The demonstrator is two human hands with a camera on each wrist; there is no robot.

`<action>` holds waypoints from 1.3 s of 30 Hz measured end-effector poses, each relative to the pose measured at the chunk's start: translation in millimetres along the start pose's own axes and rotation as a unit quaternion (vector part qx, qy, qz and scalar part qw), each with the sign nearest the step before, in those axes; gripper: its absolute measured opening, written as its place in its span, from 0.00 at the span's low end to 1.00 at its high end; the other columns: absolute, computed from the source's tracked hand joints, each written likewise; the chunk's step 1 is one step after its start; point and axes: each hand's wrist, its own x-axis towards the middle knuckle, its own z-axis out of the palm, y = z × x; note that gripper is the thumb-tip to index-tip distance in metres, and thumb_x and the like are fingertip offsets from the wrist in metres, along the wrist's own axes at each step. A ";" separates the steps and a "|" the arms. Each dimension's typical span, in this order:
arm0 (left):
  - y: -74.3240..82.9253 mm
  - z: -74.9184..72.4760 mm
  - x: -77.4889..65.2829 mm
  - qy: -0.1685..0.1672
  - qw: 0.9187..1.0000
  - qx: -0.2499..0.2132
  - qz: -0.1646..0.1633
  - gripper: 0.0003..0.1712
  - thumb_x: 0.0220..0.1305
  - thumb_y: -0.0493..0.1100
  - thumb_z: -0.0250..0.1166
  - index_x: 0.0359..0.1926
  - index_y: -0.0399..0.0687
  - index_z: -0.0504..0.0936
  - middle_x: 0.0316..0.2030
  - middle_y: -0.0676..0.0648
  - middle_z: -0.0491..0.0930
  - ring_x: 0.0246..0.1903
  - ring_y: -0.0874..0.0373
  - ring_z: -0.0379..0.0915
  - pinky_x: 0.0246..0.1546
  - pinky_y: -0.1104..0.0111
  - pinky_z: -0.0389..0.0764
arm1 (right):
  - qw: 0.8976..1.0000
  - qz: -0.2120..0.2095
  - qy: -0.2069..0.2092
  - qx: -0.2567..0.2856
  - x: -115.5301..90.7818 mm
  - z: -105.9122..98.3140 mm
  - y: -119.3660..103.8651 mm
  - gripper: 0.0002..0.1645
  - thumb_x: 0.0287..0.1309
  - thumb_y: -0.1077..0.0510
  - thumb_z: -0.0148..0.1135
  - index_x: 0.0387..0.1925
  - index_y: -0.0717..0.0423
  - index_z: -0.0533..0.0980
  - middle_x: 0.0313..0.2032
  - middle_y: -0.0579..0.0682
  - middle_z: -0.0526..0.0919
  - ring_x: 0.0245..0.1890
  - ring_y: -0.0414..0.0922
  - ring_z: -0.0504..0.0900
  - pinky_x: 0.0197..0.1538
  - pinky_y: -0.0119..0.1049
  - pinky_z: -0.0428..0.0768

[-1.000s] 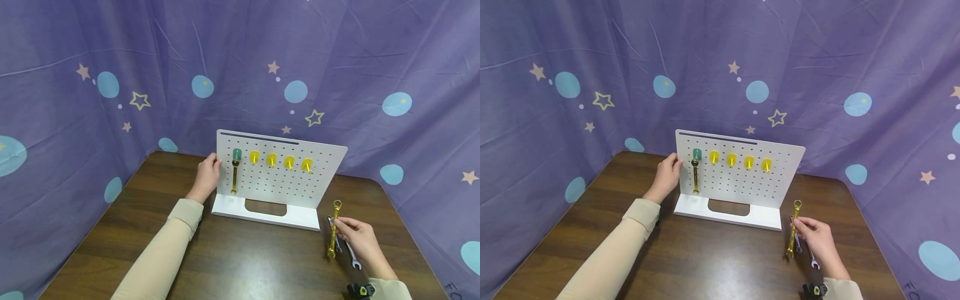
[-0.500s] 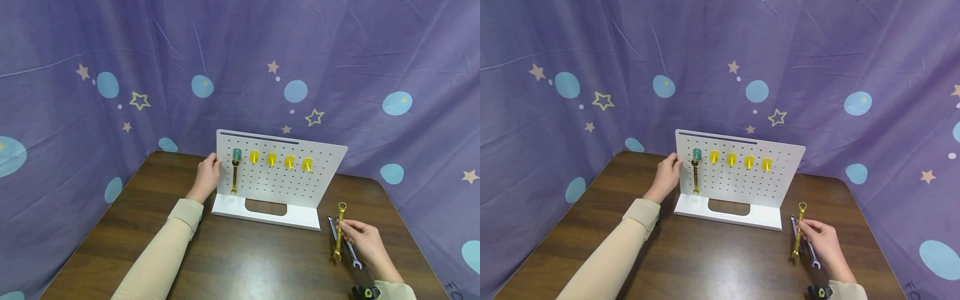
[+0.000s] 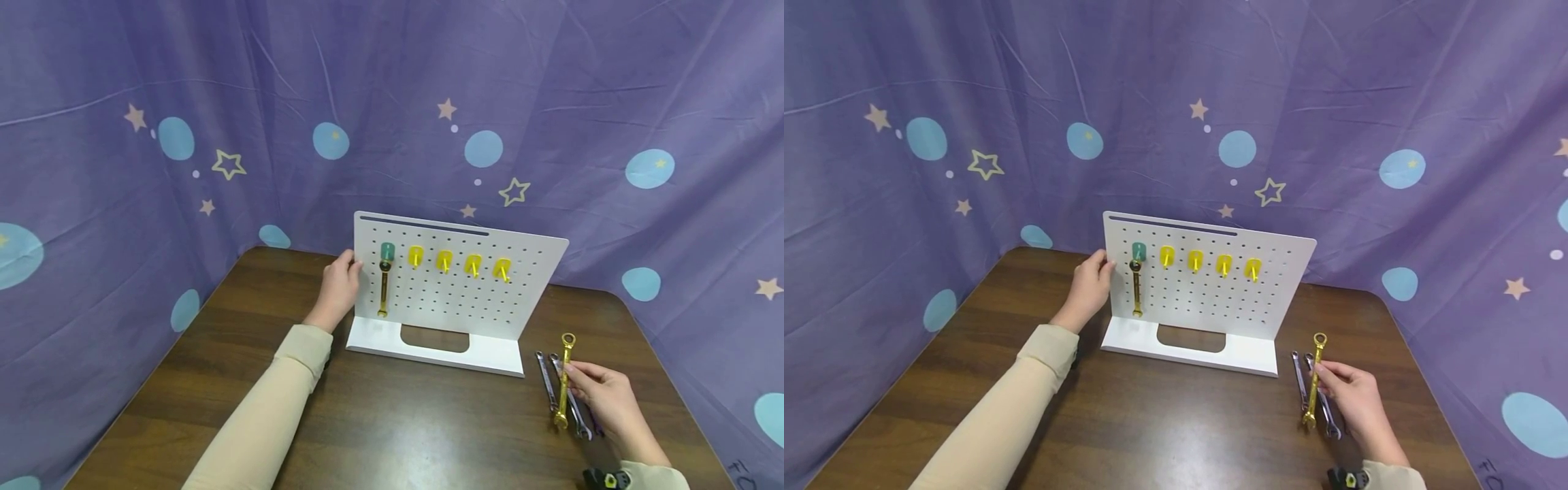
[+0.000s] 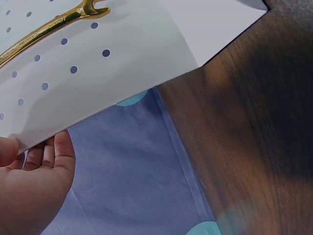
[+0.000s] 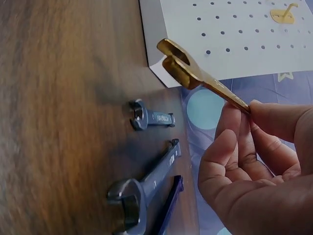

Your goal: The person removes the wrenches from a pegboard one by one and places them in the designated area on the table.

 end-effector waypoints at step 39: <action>-1.8 -0.5 -1.6 0.003 1.000 0.000 -0.002 0.06 0.78 0.36 0.56 0.42 0.37 0.75 0.38 0.37 0.81 0.38 0.45 0.77 0.40 0.53 0.78 | 0.997 0.032 0.001 -0.069 -6.2 -51.5 8.5 0.16 0.65 0.58 0.71 0.44 0.70 0.84 0.32 0.46 0.87 0.28 0.38 0.82 0.33 0.32 0.82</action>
